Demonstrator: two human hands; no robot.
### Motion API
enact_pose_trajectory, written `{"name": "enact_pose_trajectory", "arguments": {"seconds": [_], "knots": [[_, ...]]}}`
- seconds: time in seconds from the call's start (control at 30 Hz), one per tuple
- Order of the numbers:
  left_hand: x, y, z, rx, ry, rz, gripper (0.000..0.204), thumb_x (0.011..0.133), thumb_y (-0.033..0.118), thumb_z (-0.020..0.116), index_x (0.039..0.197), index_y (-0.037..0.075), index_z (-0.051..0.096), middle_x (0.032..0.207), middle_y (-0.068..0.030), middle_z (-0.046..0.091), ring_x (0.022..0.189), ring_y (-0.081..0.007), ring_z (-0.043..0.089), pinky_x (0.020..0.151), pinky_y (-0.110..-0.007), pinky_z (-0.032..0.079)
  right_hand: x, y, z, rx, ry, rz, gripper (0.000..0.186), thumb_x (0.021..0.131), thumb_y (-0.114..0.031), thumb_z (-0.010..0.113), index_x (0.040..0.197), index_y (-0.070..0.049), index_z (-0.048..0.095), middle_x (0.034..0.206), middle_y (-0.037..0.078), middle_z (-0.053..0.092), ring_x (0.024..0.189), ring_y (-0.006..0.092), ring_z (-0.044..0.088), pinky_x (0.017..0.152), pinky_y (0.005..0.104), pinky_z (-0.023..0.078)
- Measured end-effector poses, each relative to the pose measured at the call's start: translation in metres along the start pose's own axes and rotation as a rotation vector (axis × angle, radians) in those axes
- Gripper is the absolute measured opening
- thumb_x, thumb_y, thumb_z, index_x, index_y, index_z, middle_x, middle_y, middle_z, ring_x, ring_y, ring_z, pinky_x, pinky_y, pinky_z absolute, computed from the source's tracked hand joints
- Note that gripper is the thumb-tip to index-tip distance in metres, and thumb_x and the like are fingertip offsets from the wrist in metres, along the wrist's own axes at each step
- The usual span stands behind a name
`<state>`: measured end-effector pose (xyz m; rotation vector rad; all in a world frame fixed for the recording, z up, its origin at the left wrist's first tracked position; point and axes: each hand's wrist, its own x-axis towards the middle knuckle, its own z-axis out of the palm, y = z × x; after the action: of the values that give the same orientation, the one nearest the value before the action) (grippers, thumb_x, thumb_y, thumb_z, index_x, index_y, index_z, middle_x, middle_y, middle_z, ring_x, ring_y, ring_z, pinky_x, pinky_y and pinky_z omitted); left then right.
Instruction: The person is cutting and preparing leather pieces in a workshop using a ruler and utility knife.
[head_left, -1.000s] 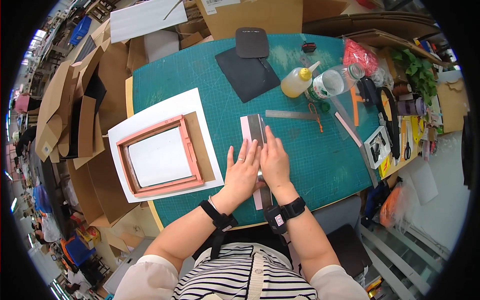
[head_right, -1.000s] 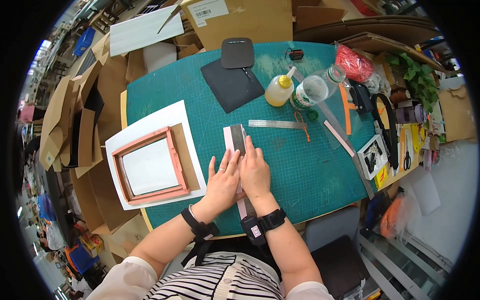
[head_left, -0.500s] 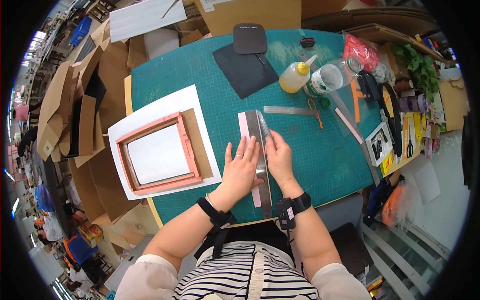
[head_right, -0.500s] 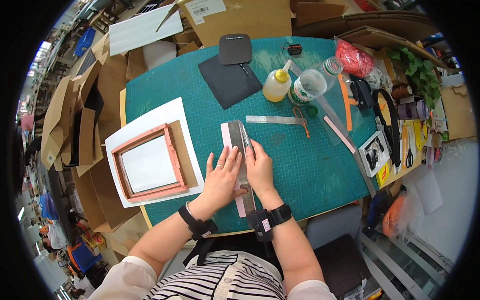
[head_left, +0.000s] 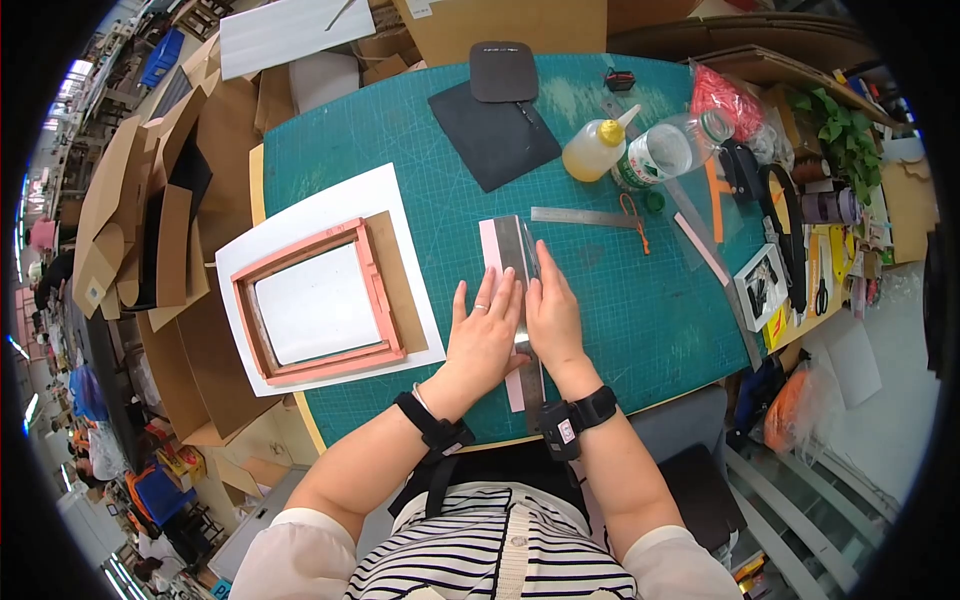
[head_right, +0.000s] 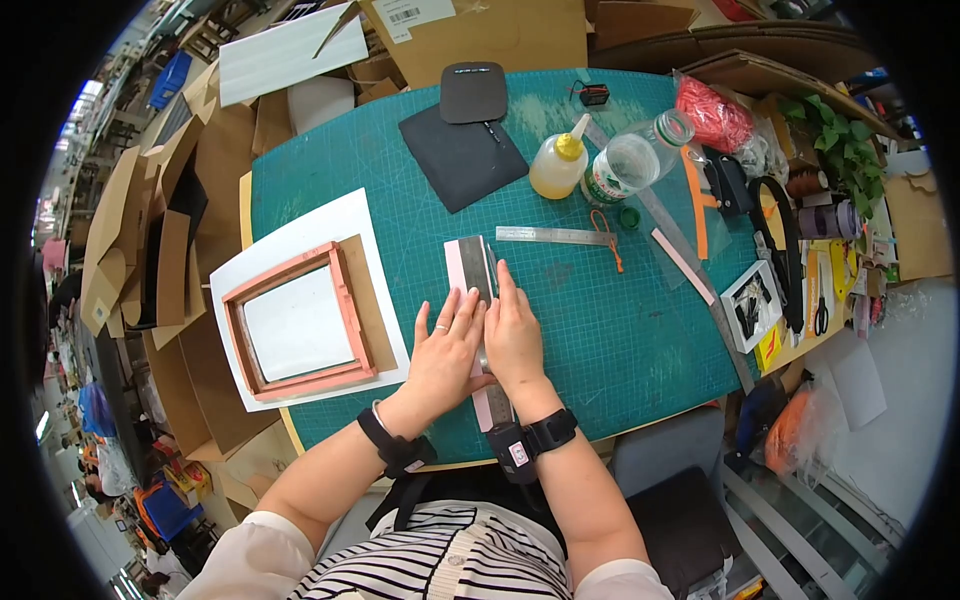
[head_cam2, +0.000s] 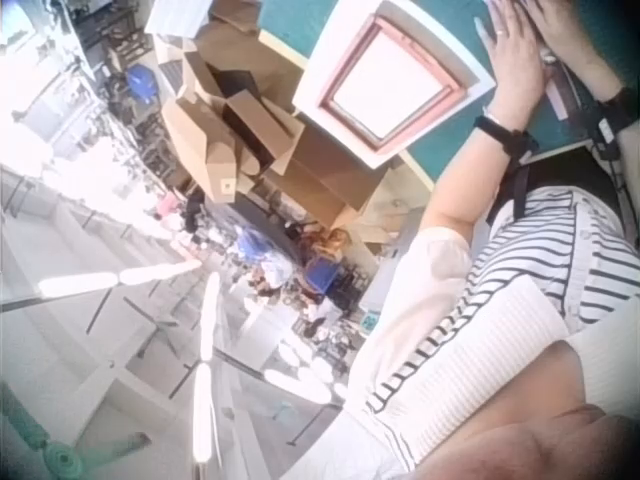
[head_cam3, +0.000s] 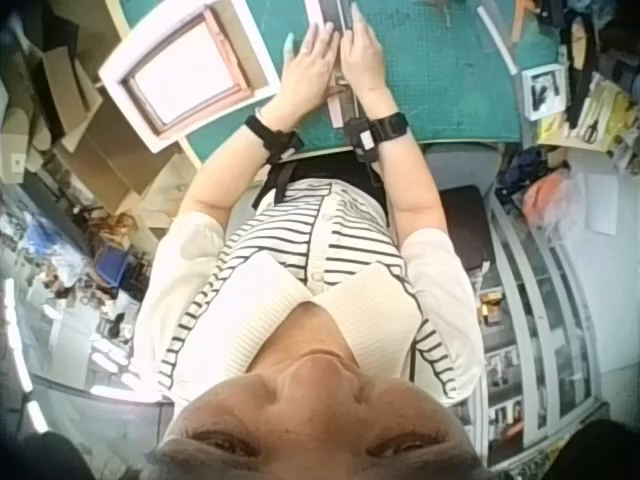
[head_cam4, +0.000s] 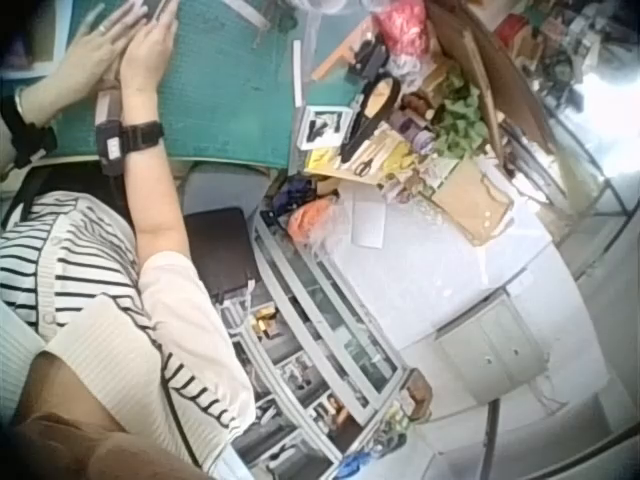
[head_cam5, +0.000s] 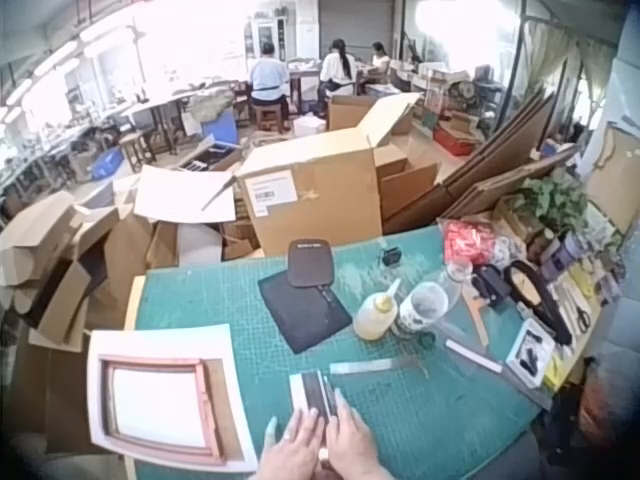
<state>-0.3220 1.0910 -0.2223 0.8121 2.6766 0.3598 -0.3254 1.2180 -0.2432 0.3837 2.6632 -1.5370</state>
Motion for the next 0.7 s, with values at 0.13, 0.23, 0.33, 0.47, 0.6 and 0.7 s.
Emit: {"name": "enact_pose_trajectory", "arguments": {"seconds": [0.13, 0.23, 0.33, 0.47, 0.6, 0.7], "knots": [[0.0006, 0.0008, 0.0006, -0.011, -0.001, 0.003, 0.096, 0.061, 0.036, 0.08, 0.138, 0.001, 0.034, 0.146, -0.0149, 0.029, 0.139, -0.0311, 0.022, 0.109, -0.054, 0.017, -0.0019, -0.0013, -0.0013, 0.0, 0.006, -0.009, 0.045, 0.091, -0.005, 0.044, 0.136, -0.005, 0.04, 0.122, 0.024, 0.053, 0.109, 0.0387, 0.055, 0.089, 0.0407, 0.046], [0.0004, 0.0006, 0.0019, -0.003, 0.005, 0.002, 0.096, 0.061, 0.036, 0.08, 0.138, 0.001, 0.034, 0.146, -0.0148, 0.029, 0.139, -0.0312, 0.021, 0.109, -0.055, 0.017, -0.0017, -0.002, 0.0001, -0.023, 0.007, -0.02, 0.045, 0.091, -0.005, 0.044, 0.137, -0.007, 0.041, 0.12, 0.022, 0.055, 0.106, 0.038, 0.056, 0.087, 0.0408, 0.047], [0.0003, 0.0003, 0.0024, -0.005, 0.01, 0.005, 0.096, 0.061, 0.036, 0.08, 0.138, 0.001, 0.034, 0.147, -0.0148, 0.029, 0.139, -0.0313, 0.021, 0.109, -0.055, 0.017, -0.0009, -0.0019, 0.0014, -0.054, 0.0, -0.013, 0.045, 0.092, -0.005, 0.044, 0.137, -0.008, 0.041, 0.119, 0.021, 0.055, 0.102, 0.0375, 0.058, 0.084, 0.0409, 0.048], [0.0, 0.0, 0.0012, 0.003, 0.006, 0.007, 0.097, 0.062, 0.038, 0.079, 0.139, 0.001, 0.034, 0.147, -0.0147, 0.029, 0.14, -0.0312, 0.021, 0.109, -0.055, 0.016, -0.0011, -0.0035, 0.0013, -0.076, -0.006, -0.02, 0.046, 0.091, -0.006, 0.044, 0.137, -0.009, 0.041, 0.116, 0.02, 0.056, 0.099, 0.0368, 0.059, 0.082, 0.0406, 0.049], [0.0007, 0.0007, 0.0038, 0.011, 0.004, 0.005, 0.096, 0.062, 0.039, 0.079, 0.139, 0.001, 0.034, 0.147, -0.0146, 0.029, 0.14, -0.031, 0.021, 0.11, -0.055, 0.016, -0.002, 0.0001, 0.003, -0.127, -0.019, -0.031, 0.047, 0.091, -0.007, 0.045, 0.137, -0.009, 0.04, 0.107, 0.019, 0.058, 0.091, 0.036, 0.06, 0.075, 0.0415, 0.05], [0.0024, 0.0001, 0.0026, 0.015, -0.015, 0.002, 0.095, 0.063, 0.039, 0.078, 0.139, 0.001, 0.035, 0.147, -0.0145, 0.028, 0.14, -0.031, 0.021, 0.11, -0.056, 0.015, -0.0009, -0.0009, 0.0044, -0.202, -0.022, -0.067, 0.051, 0.091, -0.015, 0.049, 0.14, -0.009, 0.036, 0.097, 0.018, 0.056, 0.08, 0.0359, 0.062, 0.065, 0.043, 0.051]]}}
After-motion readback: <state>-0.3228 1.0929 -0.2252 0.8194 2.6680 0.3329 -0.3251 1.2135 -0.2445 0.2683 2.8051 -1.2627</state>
